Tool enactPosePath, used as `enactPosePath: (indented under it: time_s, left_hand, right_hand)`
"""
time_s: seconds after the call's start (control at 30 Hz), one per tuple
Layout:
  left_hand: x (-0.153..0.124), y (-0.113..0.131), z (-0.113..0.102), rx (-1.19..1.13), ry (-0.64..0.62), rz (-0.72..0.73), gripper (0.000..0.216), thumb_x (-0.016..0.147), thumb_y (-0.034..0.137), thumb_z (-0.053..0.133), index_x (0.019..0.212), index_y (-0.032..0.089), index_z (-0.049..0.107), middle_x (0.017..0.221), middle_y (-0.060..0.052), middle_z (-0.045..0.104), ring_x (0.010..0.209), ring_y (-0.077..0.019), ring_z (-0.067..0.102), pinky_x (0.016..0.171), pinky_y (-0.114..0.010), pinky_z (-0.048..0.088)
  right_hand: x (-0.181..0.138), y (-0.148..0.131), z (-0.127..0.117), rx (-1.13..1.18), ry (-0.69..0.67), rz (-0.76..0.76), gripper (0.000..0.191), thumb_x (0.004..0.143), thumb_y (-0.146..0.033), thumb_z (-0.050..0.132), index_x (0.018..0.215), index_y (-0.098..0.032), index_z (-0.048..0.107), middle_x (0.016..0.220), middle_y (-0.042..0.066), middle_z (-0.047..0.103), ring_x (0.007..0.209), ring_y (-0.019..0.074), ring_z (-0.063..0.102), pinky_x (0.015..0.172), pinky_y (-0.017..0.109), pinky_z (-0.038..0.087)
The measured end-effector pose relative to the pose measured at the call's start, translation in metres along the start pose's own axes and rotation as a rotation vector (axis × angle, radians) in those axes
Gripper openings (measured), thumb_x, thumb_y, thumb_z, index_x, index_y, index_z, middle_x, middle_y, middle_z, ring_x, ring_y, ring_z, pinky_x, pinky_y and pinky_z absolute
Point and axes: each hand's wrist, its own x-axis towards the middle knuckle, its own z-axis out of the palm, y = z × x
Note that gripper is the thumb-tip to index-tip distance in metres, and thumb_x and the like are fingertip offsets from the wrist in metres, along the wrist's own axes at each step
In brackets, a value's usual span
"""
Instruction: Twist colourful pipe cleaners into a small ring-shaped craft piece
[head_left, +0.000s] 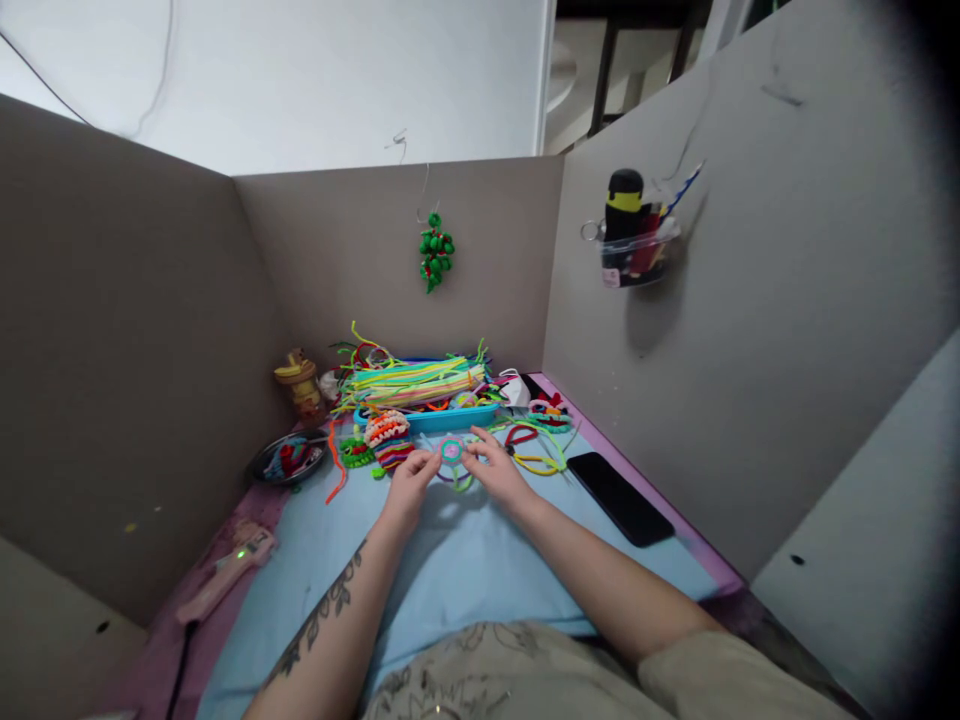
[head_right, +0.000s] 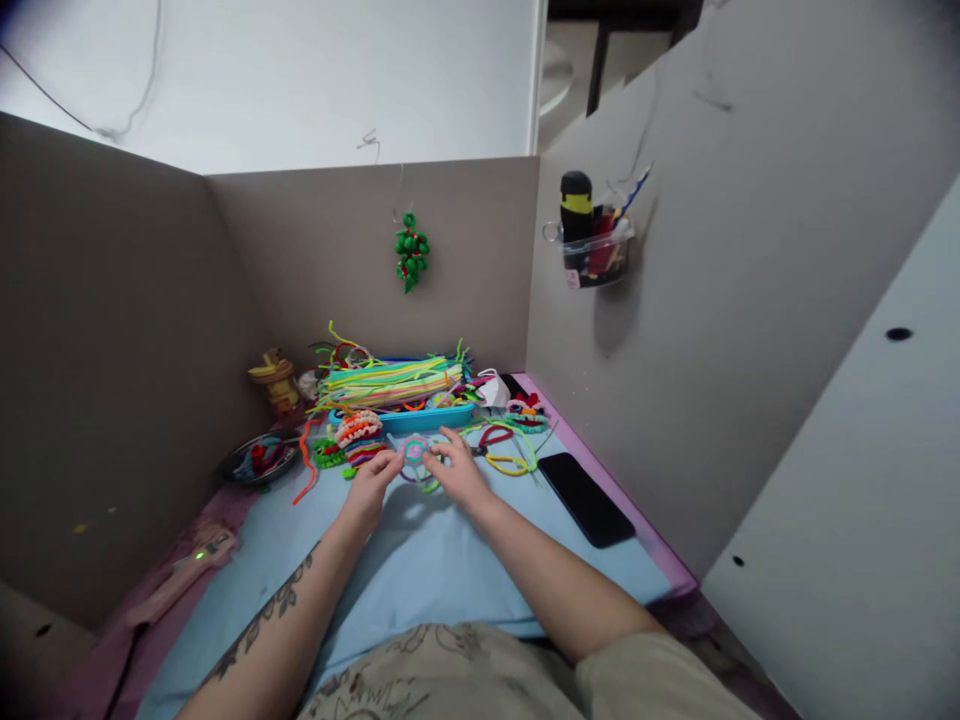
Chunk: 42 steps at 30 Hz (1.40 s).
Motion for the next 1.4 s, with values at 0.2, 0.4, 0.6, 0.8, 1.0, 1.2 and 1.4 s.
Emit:
enactPosePath:
  time_s: [0.2, 0.4, 0.6, 0.8, 1.0, 1.2, 1.4]
  left_hand:
    - [0.001, -0.001, -0.001, 0.164, 0.144, 0.118, 0.029, 0.072, 0.041, 0.061, 0.09, 0.018, 0.058, 0.079, -0.001, 0.053, 0.065, -0.0114, 0.045, 0.062, -0.024, 0.037]
    - [0.001, 0.007, -0.006, 0.392, -0.091, 0.135, 0.027, 0.07, 0.043, 0.061, 0.06, 0.018, 0.064, 0.072, -0.003, 0.054, 0.071, -0.016, 0.049, 0.066, -0.027, 0.037]
    - [-0.005, 0.006, 0.002, 0.032, -0.212, -0.048, 0.026, 0.067, 0.041, 0.064, 0.061, 0.015, 0.066, 0.077, -0.004, 0.056, 0.075, -0.0158, 0.048, 0.07, -0.027, 0.037]
    - [-0.007, 0.006, 0.007, -0.111, -0.203, -0.134, 0.023, 0.068, 0.037, 0.065, 0.066, 0.013, 0.066, 0.07, -0.003, 0.055, 0.069, -0.0147, 0.047, 0.066, -0.026, 0.035]
    - [-0.003, -0.001, 0.002, 0.046, -0.072, 0.004, 0.025, 0.067, 0.038, 0.065, 0.058, 0.015, 0.063, 0.068, -0.001, 0.052, 0.068, -0.014, 0.046, 0.065, -0.025, 0.034]
    - [-0.006, -0.001, 0.007, 0.063, -0.122, 0.027, 0.028, 0.071, 0.04, 0.062, 0.059, 0.015, 0.059, 0.067, -0.001, 0.051, 0.067, -0.0134, 0.044, 0.065, -0.024, 0.033]
    - [-0.012, 0.008, 0.016, -0.077, -0.184, -0.068, 0.033, 0.072, 0.044, 0.06, 0.057, 0.015, 0.053, 0.06, 0.002, 0.046, 0.06, -0.0111, 0.039, 0.059, -0.023, 0.03]
  right_hand:
    - [0.005, 0.004, -0.007, -0.081, -0.102, -0.039, 0.023, 0.074, -0.038, 0.058, 0.063, -0.018, 0.062, 0.131, 0.009, 0.043, 0.124, 0.0237, 0.034, 0.103, 0.039, 0.021]
    - [0.007, 0.004, -0.018, -0.2, -0.273, -0.109, 0.021, 0.072, -0.036, 0.06, 0.063, -0.018, 0.063, 0.133, 0.008, 0.041, 0.131, 0.0263, 0.019, 0.105, 0.044, 0.014]
    - [0.004, -0.005, -0.023, 0.022, -0.406, -0.19, 0.029, 0.076, -0.044, 0.056, 0.064, -0.018, 0.062, 0.137, 0.007, 0.035, 0.127, 0.0235, 0.032, 0.102, 0.037, 0.024]
    - [0.005, -0.005, -0.022, 0.099, -0.35, -0.135, 0.028, 0.073, -0.044, 0.059, 0.063, -0.019, 0.064, 0.134, 0.007, 0.04, 0.127, 0.0234, 0.033, 0.102, 0.037, 0.025]
    - [0.006, 0.003, -0.016, -0.019, -0.256, -0.091, 0.024, 0.068, -0.042, 0.064, 0.063, -0.019, 0.064, 0.134, 0.008, 0.041, 0.127, 0.0252, 0.03, 0.104, 0.042, 0.02]
    - [0.002, 0.0, -0.013, 0.111, -0.255, -0.056, 0.024, 0.068, -0.041, 0.065, 0.065, -0.017, 0.064, 0.138, 0.009, 0.035, 0.127, 0.0246, 0.032, 0.103, 0.04, 0.022]
    - [-0.002, -0.005, -0.011, 0.257, -0.263, -0.035, 0.025, 0.067, -0.043, 0.066, 0.067, -0.018, 0.065, 0.142, 0.007, 0.028, 0.126, 0.0242, 0.034, 0.1, 0.038, 0.029]
